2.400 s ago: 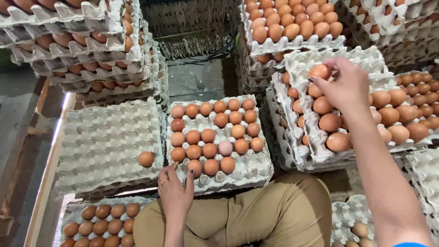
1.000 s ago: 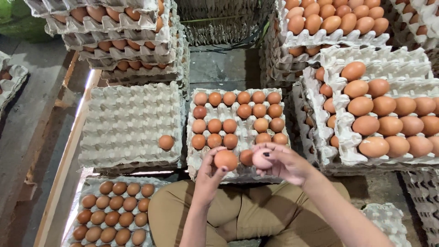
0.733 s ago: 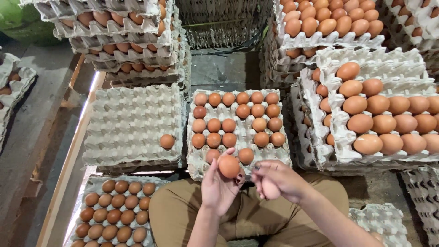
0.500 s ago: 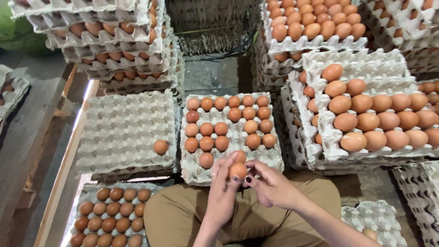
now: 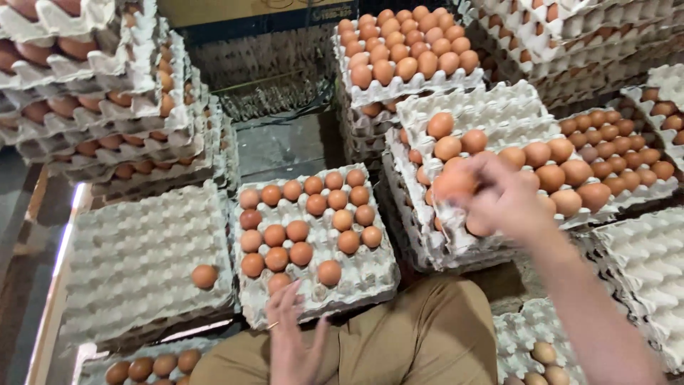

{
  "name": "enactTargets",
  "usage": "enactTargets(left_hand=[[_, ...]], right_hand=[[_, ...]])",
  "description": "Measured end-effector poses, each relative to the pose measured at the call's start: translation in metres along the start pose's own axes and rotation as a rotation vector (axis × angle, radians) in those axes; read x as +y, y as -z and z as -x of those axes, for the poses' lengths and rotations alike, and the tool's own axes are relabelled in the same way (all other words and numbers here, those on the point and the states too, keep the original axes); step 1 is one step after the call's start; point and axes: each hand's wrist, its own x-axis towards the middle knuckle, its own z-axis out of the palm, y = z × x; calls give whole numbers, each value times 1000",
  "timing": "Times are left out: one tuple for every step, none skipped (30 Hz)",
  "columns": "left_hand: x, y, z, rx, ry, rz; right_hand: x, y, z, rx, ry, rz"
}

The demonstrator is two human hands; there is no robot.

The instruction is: Sorting and packing eggs into cardboard trays by hand.

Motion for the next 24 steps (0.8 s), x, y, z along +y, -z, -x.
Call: enactTargets(left_hand=[[-22, -2, 4, -4, -5, 1], [-45, -4, 9, 44, -33, -11], [-69, -5, 14, 91, -56, -23], [-94, -6, 21, 87, -57, -22], [-120, -6, 28, 59, 104, -35], [-145, -6, 35, 31, 266, -49], [-210, -2, 21, 30, 266, -49], [-269, -3, 22, 116, 668, 329], [-319, -15, 37, 195, 1062, 720], [-311, -13, 41, 195, 1065, 719], [-303, -11, 45, 279, 991, 674], [-295, -9, 49, 362, 916, 627], [-277, -5, 47, 360, 920, 623], [-258, -1, 45, 380, 857, 551], [-240, 4, 43, 398, 793, 481], [-213, 7, 43, 395, 797, 476], [-186, 10, 43, 334, 590, 221], [-159, 13, 42, 266, 378, -27], [-156, 13, 38, 269, 377, -25], [-153, 15, 34, 257, 368, -52], [-150, 15, 32, 242, 362, -78], [-147, 15, 28, 243, 364, -76], [-144, 15, 26, 238, 320, -69], [-140, 15, 23, 233, 275, -61]], right_hand=[[-10, 14, -16, 6, -2, 1], [-19, 27, -32, 36, -162, 121], [-29, 40, -47, 62, -323, 241], [-1, 49, -60, 64, -327, 242], [26, 58, -73, 42, -240, 238], [54, 67, -85, 21, -154, 234], [57, 68, -93, 21, -154, 234], [60, 69, -101, -20, -265, 418], [63, 70, -109, -60, -378, 602], [65, 67, -113, -62, -379, 603], [67, 64, -118, -99, -381, 691], [69, 60, -122, -135, -382, 779], [72, 59, -127, -139, -385, 777], [75, 57, -132, -164, -336, 911], [78, 55, -136, -190, -285, 1044], [80, 55, -138, -196, -288, 1042], [81, 55, -141, -212, -289, 1045], [82, 56, -144, -229, -290, 1048], [83, 56, -145, -227, -287, 1048], [83, 57, -144, -229, -278, 1031], [84, 58, -143, -233, -271, 1016], [83, 60, -142, -233, -269, 1019], [81, 61, -139, -238, -265, 967], [80, 63, -137, -241, -260, 914]])
